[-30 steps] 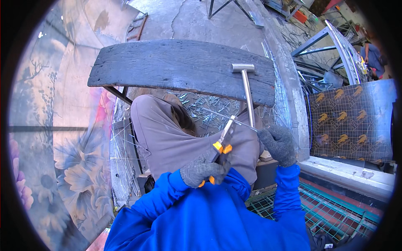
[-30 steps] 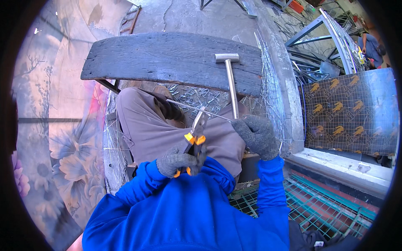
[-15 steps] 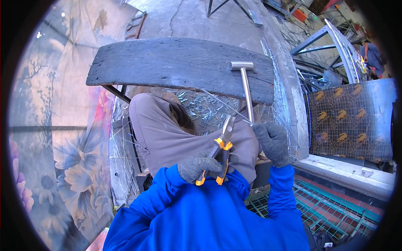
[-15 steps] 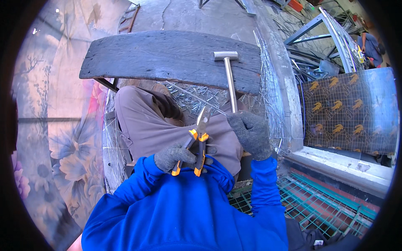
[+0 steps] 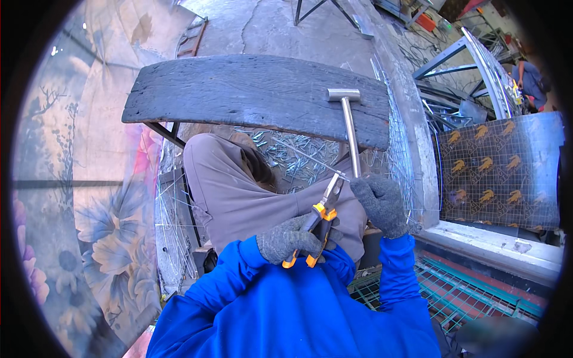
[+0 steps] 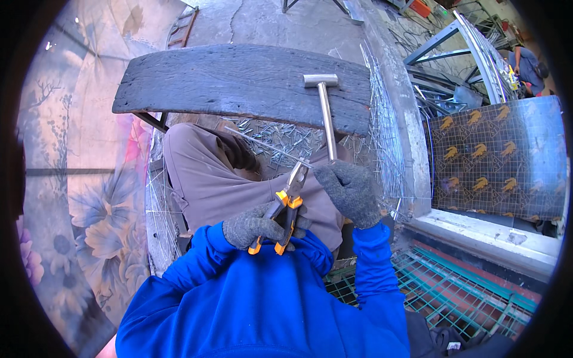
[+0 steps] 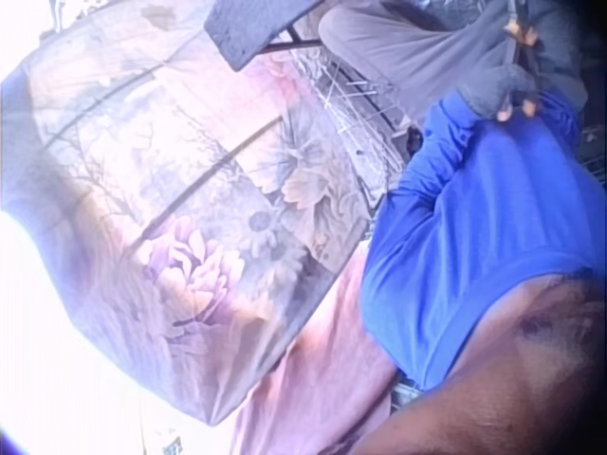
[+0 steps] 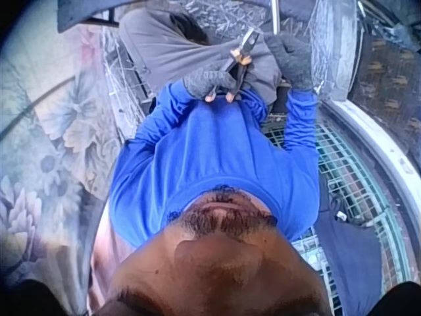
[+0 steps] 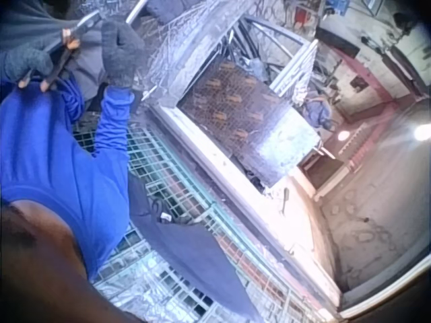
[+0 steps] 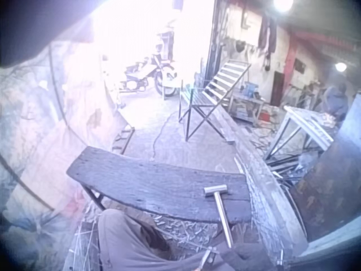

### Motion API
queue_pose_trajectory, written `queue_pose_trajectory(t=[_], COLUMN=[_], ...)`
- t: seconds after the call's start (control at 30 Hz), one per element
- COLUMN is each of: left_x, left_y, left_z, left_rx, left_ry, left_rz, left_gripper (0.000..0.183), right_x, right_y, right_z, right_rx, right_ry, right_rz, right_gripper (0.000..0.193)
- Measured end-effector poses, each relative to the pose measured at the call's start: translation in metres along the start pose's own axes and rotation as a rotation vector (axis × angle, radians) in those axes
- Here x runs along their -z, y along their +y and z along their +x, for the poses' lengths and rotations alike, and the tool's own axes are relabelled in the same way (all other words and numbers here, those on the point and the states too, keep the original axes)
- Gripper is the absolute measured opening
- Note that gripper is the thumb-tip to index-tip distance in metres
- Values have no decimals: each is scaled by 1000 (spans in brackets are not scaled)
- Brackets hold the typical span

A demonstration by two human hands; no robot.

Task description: Straightening and preparing metal rods using a hammer and pliers.

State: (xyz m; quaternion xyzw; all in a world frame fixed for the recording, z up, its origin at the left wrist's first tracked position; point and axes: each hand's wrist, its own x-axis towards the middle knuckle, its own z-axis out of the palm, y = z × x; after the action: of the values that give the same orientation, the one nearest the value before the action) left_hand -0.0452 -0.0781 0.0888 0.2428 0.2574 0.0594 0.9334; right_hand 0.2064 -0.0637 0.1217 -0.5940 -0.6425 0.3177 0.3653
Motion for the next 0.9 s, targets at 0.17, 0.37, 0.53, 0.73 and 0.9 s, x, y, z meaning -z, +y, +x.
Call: queue_pose_trajectory(t=[0.17, 0.37, 0.53, 0.73, 0.9], left_x=[-5, -5, -2, 27, 22], left_y=[-2, -16, -32, -29, -19], left_z=[2, 9, 17, 10, 11], left_rx=[-106, -184, -318, -165, -191], left_ry=[-81, -52, 312, 277, 92], left_rz=[-194, -163, 335, 28, -447], left_gripper=[51, 41, 41, 53, 61], right_x=[8, 12, 20, 29, 16], right_y=[-5, 2, 0, -17, -6], right_z=[1, 0, -1, 2, -1], right_rx=[-65, -50, -78, -60, -203], right_ry=[-89, -152, -164, -97, 90], right_rz=[-49, -64, -147, -109, 115], right_gripper=[26, 24, 26, 25, 22])
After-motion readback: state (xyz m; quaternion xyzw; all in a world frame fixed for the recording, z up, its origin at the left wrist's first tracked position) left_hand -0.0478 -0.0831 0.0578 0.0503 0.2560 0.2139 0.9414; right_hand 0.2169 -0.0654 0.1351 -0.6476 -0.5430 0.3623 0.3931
